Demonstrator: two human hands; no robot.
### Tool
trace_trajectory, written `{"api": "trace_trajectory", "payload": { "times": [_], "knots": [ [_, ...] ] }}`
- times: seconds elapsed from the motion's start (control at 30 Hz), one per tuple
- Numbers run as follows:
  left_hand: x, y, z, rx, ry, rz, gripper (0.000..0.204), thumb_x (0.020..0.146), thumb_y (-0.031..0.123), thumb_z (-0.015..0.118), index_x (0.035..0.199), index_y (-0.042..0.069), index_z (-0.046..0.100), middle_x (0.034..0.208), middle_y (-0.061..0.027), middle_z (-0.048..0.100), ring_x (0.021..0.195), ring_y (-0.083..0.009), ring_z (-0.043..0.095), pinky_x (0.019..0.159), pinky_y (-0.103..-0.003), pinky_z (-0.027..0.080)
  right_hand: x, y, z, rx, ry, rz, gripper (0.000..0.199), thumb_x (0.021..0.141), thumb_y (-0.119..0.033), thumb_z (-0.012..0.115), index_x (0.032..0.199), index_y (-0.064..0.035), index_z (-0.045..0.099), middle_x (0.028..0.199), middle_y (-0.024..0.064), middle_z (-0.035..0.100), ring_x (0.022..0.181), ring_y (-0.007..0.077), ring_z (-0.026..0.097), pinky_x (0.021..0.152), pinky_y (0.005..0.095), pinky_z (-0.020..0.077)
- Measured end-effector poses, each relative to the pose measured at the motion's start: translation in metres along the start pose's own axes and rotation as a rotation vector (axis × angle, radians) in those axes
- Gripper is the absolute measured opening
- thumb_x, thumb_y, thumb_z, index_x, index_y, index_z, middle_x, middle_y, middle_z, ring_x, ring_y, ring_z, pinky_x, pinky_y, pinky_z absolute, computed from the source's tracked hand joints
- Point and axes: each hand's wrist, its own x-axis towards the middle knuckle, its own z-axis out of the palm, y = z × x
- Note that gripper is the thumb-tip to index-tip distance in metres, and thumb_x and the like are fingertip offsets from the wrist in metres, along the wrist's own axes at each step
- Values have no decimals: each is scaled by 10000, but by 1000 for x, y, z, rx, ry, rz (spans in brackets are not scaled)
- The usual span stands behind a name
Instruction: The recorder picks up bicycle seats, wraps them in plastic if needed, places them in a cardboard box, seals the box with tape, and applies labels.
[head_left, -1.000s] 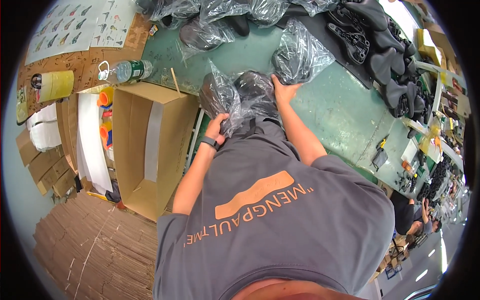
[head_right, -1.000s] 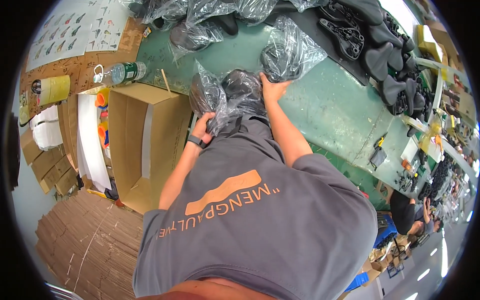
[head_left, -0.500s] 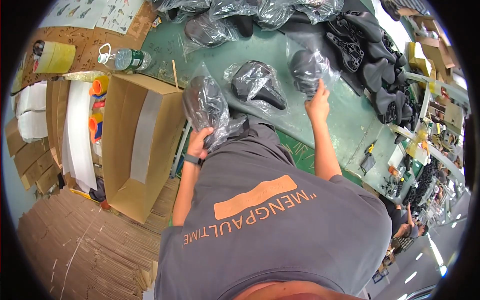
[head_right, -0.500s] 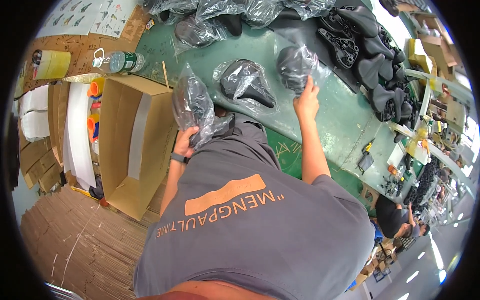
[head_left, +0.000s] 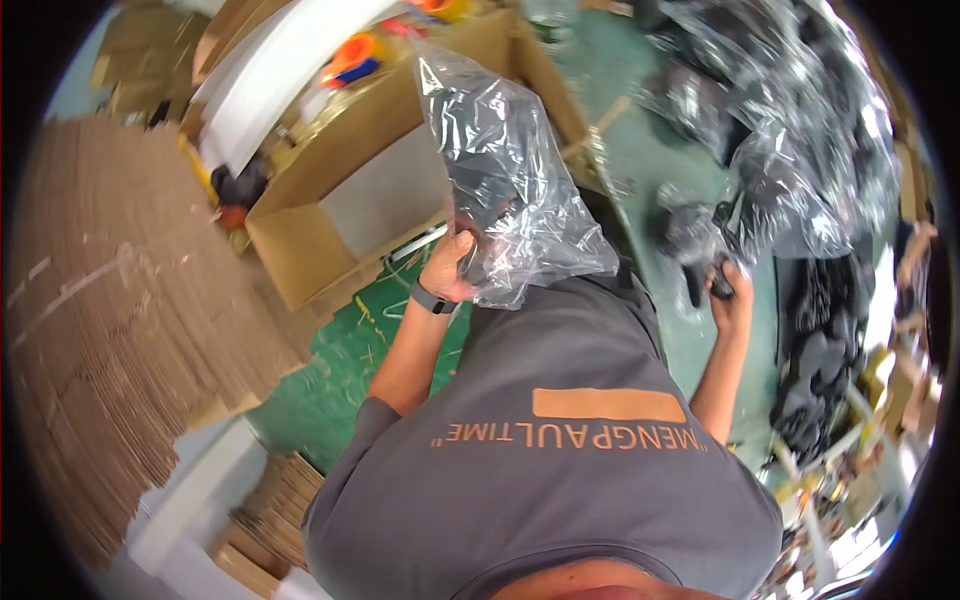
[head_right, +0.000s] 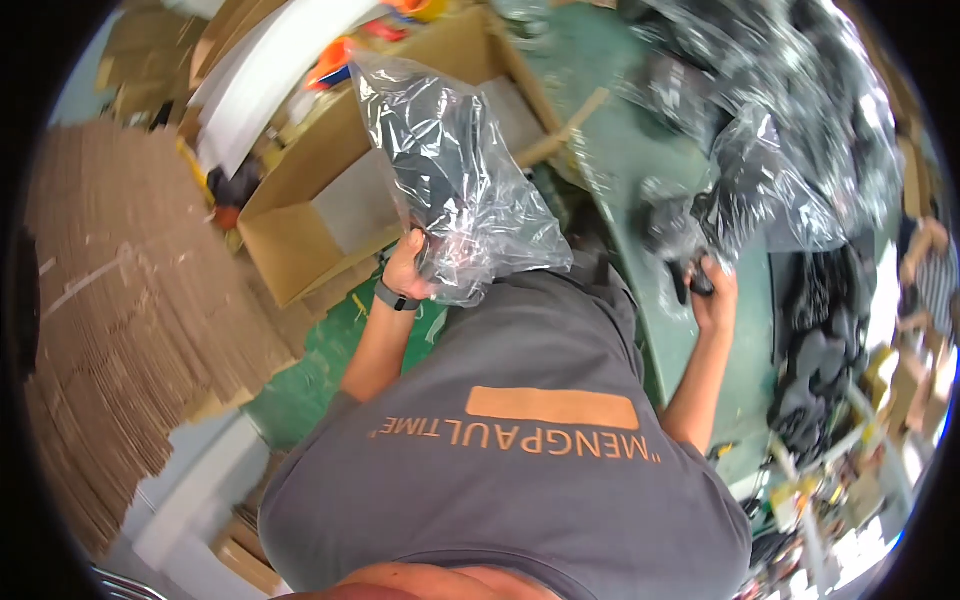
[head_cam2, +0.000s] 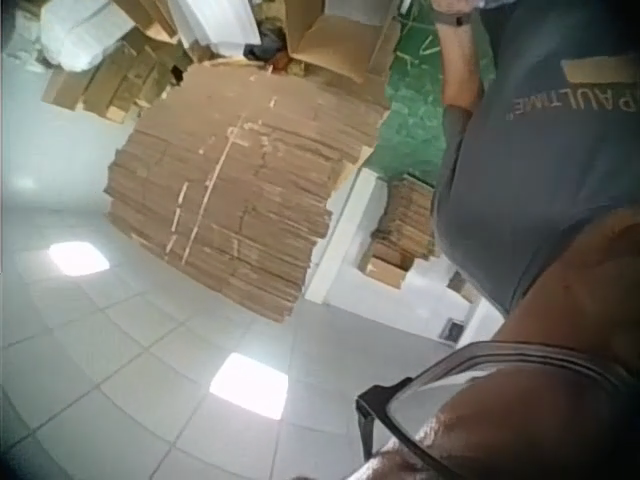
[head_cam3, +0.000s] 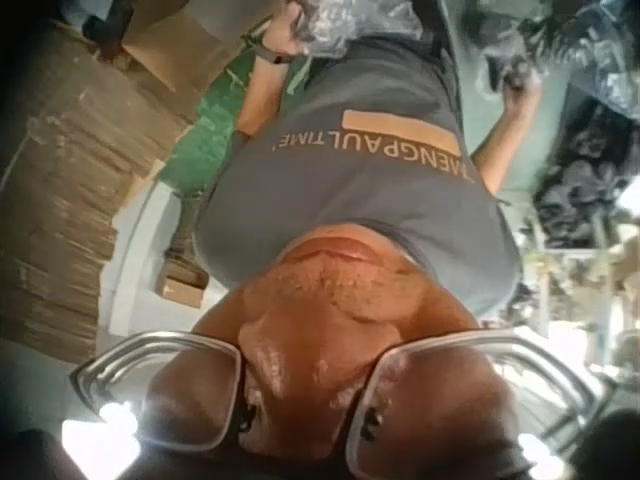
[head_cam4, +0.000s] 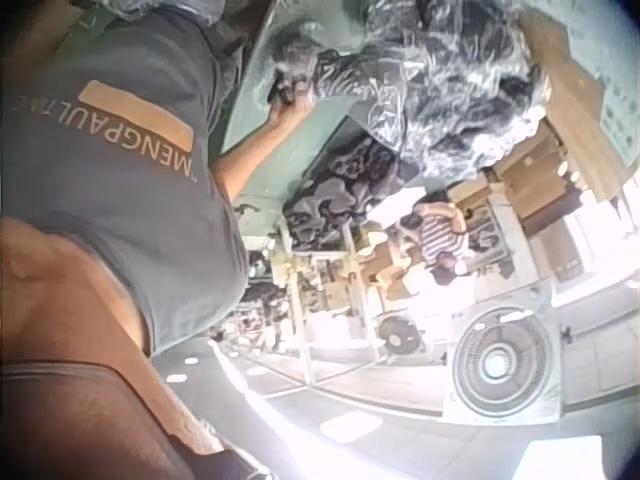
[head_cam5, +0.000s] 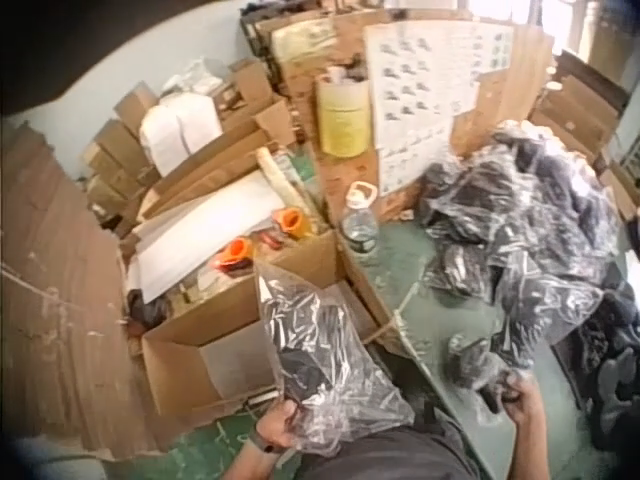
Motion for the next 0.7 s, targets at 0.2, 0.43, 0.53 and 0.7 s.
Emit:
{"api": "trace_trajectory", "payload": {
  "times": [0.2,0.43,0.53,0.7],
  "knots": [
    [-42,153,-62,466,337,19,567,866,158,853,1356,15,607,1189,-66,717,1034,-167,689,928,-344,564,25,-8,290,-941,-345,-174,537,766,-52,818,1265,14,631,991,55,713,787,126,627,738,292,518],
    [-76,259,-289,401,633,-523,411,831,242,844,1133,-17,744,1041,-114,779,888,-216,743,809,-380,586,87,136,473,-625,-501,679,314,917,-232,770,1126,-41,633,832,55,655,576,130,564,446,254,404],
    [-79,271,-393,640,605,-793,486,766,367,878,1051,-17,787,983,-98,788,872,-192,737,811,-353,580,129,208,466,-142,-429,1296,345,964,-410,723,1057,-83,665,839,107,682,552,157,542,470,265,395],
    [-10,303,-423,1399,345,-1137,646,702,469,904,1167,36,788,1071,-91,781,865,-238,726,792,-398,605,146,296,519,-523,-391,1211,372,974,-439,751,1081,-99,644,869,101,679,592,124,599,460,227,408]
  ]
}}
